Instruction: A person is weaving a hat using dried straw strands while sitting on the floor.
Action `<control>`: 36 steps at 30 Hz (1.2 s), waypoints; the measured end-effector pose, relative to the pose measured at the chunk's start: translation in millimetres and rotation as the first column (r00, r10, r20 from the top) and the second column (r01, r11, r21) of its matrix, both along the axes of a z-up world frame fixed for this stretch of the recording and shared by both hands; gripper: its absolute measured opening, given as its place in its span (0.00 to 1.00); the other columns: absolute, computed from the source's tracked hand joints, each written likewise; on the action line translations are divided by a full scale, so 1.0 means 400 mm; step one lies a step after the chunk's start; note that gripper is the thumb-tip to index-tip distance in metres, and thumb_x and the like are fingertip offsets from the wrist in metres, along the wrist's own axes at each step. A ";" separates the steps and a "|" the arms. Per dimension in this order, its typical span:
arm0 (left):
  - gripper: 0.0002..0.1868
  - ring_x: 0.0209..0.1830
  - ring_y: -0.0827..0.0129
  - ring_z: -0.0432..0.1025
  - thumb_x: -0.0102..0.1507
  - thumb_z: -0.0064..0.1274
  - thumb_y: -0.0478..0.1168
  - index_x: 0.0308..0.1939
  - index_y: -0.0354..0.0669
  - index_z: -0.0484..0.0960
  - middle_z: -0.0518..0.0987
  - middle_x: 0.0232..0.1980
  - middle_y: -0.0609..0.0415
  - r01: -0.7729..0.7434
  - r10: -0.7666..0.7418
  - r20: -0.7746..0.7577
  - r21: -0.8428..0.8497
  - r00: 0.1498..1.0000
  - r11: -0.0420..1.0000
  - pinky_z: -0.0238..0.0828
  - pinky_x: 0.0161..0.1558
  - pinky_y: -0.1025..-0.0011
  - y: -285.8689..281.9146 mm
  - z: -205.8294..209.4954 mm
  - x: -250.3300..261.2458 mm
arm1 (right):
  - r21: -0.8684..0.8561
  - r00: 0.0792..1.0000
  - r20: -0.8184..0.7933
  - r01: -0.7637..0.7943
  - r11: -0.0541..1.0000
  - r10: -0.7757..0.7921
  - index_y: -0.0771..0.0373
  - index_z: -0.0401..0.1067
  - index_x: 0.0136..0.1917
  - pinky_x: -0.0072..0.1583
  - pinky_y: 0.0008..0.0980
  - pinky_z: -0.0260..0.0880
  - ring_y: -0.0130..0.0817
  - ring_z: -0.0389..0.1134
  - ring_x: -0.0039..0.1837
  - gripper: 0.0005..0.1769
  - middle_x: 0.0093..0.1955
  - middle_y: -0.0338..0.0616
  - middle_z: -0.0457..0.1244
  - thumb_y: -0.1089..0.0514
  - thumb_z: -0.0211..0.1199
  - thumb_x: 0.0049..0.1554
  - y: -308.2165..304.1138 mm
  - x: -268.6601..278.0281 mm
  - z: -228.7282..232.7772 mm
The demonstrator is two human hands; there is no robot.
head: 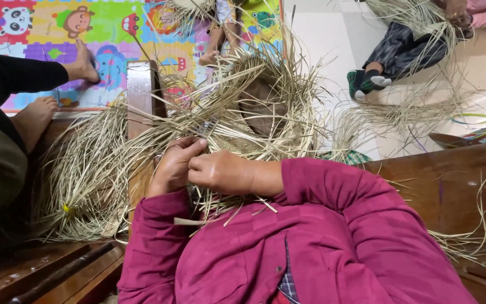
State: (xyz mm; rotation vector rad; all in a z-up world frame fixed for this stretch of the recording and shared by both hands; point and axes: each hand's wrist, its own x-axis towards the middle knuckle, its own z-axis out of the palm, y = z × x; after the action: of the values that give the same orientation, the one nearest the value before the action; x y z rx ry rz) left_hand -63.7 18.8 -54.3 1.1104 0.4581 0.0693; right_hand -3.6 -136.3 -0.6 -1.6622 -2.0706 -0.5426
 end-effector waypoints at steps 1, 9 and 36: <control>0.13 0.26 0.73 0.73 0.62 0.66 0.41 0.39 0.34 0.83 0.79 0.29 0.52 0.014 -0.014 -0.007 0.048 1.000 0.999 0.68 0.27 0.76 0.003 -0.001 -0.001 | 0.002 1.000 0.009 -0.007 1.000 0.007 0.61 0.66 0.52 0.39 0.35 0.71 0.41 0.68 0.41 0.07 0.41 0.44 0.60 0.65 0.47 0.64 0.002 0.000 0.002; 0.13 0.27 0.73 0.70 0.64 0.61 0.42 0.41 0.33 0.85 0.80 0.29 0.52 0.078 -0.057 -0.079 0.293 0.995 0.953 0.69 0.30 0.74 0.029 -0.002 -0.012 | -0.018 0.999 0.000 -0.039 0.999 0.039 0.59 0.65 0.50 0.40 0.35 0.72 0.41 0.68 0.42 0.06 0.41 0.42 0.59 0.64 0.47 0.63 0.020 0.004 -0.036; 0.09 0.22 0.79 0.60 0.66 0.58 0.41 0.34 0.41 0.84 0.72 0.23 0.60 -0.241 0.246 0.034 0.364 0.969 0.900 0.53 0.25 0.79 -0.101 0.043 0.000 | -0.259 0.534 -0.535 0.634 0.729 -0.654 0.70 0.76 0.59 0.66 0.51 0.67 0.60 0.68 0.62 0.20 0.56 0.62 0.67 0.49 0.59 0.68 -0.341 0.436 -0.171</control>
State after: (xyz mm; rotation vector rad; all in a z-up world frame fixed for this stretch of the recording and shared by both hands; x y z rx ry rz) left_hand -63.7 -21.8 -37.1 1.4154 0.6110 0.3815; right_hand 171.0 -272.8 -69.1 -2.2495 -0.9625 -0.1308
